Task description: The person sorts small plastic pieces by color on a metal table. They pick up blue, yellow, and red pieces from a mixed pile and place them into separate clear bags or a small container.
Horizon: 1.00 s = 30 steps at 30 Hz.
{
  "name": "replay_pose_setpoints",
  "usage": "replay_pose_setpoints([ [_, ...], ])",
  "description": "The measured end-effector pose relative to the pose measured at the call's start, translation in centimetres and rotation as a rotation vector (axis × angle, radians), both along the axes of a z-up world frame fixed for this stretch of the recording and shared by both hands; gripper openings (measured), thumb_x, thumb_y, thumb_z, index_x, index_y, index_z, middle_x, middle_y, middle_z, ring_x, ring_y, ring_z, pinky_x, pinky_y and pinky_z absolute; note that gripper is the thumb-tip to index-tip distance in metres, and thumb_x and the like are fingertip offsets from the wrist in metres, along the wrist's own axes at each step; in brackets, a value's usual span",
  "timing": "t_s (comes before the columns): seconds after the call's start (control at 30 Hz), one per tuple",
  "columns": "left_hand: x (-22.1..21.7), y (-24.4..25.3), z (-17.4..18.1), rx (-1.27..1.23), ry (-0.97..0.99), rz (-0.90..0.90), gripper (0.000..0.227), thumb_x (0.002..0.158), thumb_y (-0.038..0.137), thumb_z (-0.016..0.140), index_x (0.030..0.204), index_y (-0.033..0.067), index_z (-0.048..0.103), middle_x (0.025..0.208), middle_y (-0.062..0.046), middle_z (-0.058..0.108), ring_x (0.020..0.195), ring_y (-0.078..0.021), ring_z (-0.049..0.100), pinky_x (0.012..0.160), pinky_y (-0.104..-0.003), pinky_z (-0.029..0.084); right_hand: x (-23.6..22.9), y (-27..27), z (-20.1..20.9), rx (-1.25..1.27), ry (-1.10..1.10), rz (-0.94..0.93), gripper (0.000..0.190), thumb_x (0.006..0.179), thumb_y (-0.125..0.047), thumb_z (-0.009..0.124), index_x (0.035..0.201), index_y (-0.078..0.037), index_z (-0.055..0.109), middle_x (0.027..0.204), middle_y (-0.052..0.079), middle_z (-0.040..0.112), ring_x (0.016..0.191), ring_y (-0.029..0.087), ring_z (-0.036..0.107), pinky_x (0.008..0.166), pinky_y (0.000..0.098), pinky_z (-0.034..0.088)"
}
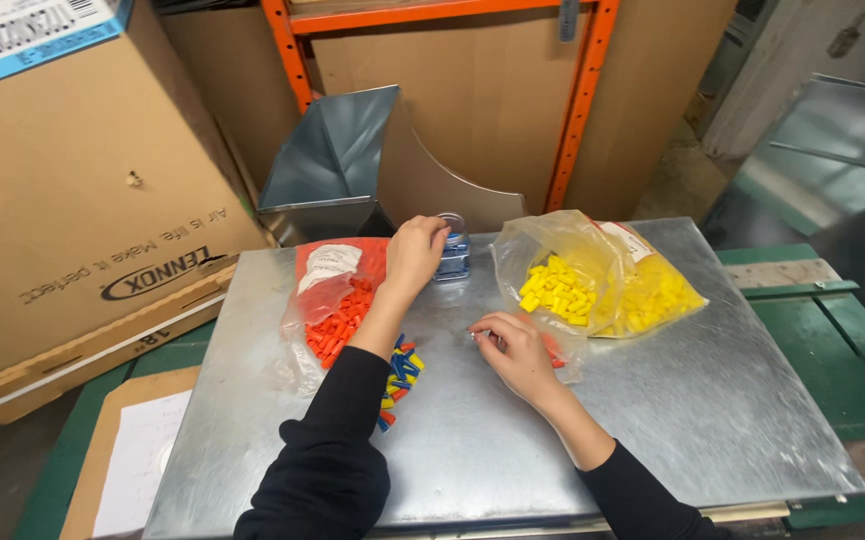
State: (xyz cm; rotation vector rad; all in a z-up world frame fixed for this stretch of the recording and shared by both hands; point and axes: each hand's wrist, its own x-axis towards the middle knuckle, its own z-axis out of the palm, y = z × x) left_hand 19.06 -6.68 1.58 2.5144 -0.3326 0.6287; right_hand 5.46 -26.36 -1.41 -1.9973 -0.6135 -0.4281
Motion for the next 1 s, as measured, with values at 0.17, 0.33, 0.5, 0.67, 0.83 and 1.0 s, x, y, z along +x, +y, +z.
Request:
replay_pose_setpoints([
  [0.17, -6.4, 1.6, 3.4, -0.012, -0.044, -0.01, 0.017, 0.094, 0.029, 0.055, 0.101, 0.02, 0.068, 0.092, -0.001, 0.064, 0.094, -0.0231, 0.064, 0.079, -0.036, 0.054, 0.8, 1.2, -0.1, -0.052, 0.06, 0.045, 0.012, 0.079, -0.005, 0.068, 0.088, -0.013, 0.072, 0.083, 0.0, 0.072, 0.061, 0.013, 0.062, 0.056, 0.0239, 0.051],
  [0.33, -13.7, 4.3, 3.7, -0.037, -0.118, -0.081, 0.014, 0.093, 0.025, 0.057, 0.099, 0.0183, 0.068, 0.089, -0.002, 0.066, 0.087, -0.0246, 0.066, 0.074, -0.036, 0.054, 0.6, 3.4, -0.7, -0.2, 0.15, 0.154, 0.016, 0.078, -0.007, 0.068, 0.093, -0.012, 0.071, 0.084, 0.005, 0.071, 0.066, 0.018, 0.066, 0.059, 0.0288, 0.053],
  [0.5, -19.2, 6.6, 1.5, -0.127, -0.006, -0.04, 0.013, 0.093, 0.024, 0.058, 0.097, 0.0186, 0.068, 0.087, 0.001, 0.067, 0.077, -0.0194, 0.066, 0.068, -0.031, 0.054, -0.8, 6.1, -0.6, -0.403, 0.236, 0.325, 0.035, 0.073, -0.016, 0.076, 0.106, -0.01, 0.066, 0.103, 0.009, 0.067, 0.078, 0.027, 0.066, 0.069, 0.0402, 0.053],
  [0.67, -22.7, 8.1, -0.5, -0.159, 0.099, 0.006, 0.011, 0.09, 0.021, 0.061, 0.096, 0.0175, 0.07, 0.084, -0.001, 0.069, 0.069, -0.0205, 0.065, 0.062, -0.033, 0.054, -1.0, 7.4, -1.5, -0.502, 0.191, 0.383, 0.033, 0.076, -0.016, 0.073, 0.107, -0.011, 0.063, 0.104, 0.008, 0.063, 0.092, 0.032, 0.065, 0.078, 0.0425, 0.054],
  [0.83, -25.3, 8.5, -2.0, -0.178, 0.187, 0.035, 0.013, 0.09, 0.019, 0.06, 0.097, 0.0164, 0.07, 0.089, -0.004, 0.071, 0.077, -0.0259, 0.068, 0.068, -0.035, 0.054, -0.9, 7.5, -2.9, -0.505, 0.175, 0.344, 0.022, 0.079, -0.012, 0.07, 0.101, -0.013, 0.065, 0.096, 0.007, 0.066, 0.09, 0.031, 0.067, 0.078, 0.0397, 0.054],
  [1.0, -26.9, 8.2, -2.8, -0.152, 0.315, 0.083, 0.014, 0.09, 0.017, 0.06, 0.1, 0.0129, 0.07, 0.096, -0.003, 0.07, 0.075, -0.0214, 0.067, 0.067, -0.033, 0.054, -0.4, 6.6, -3.8, -0.462, 0.191, 0.297, 0.017, 0.078, -0.009, 0.071, 0.094, -0.013, 0.067, 0.086, 0.005, 0.067, 0.074, 0.022, 0.066, 0.068, 0.034, 0.054],
])
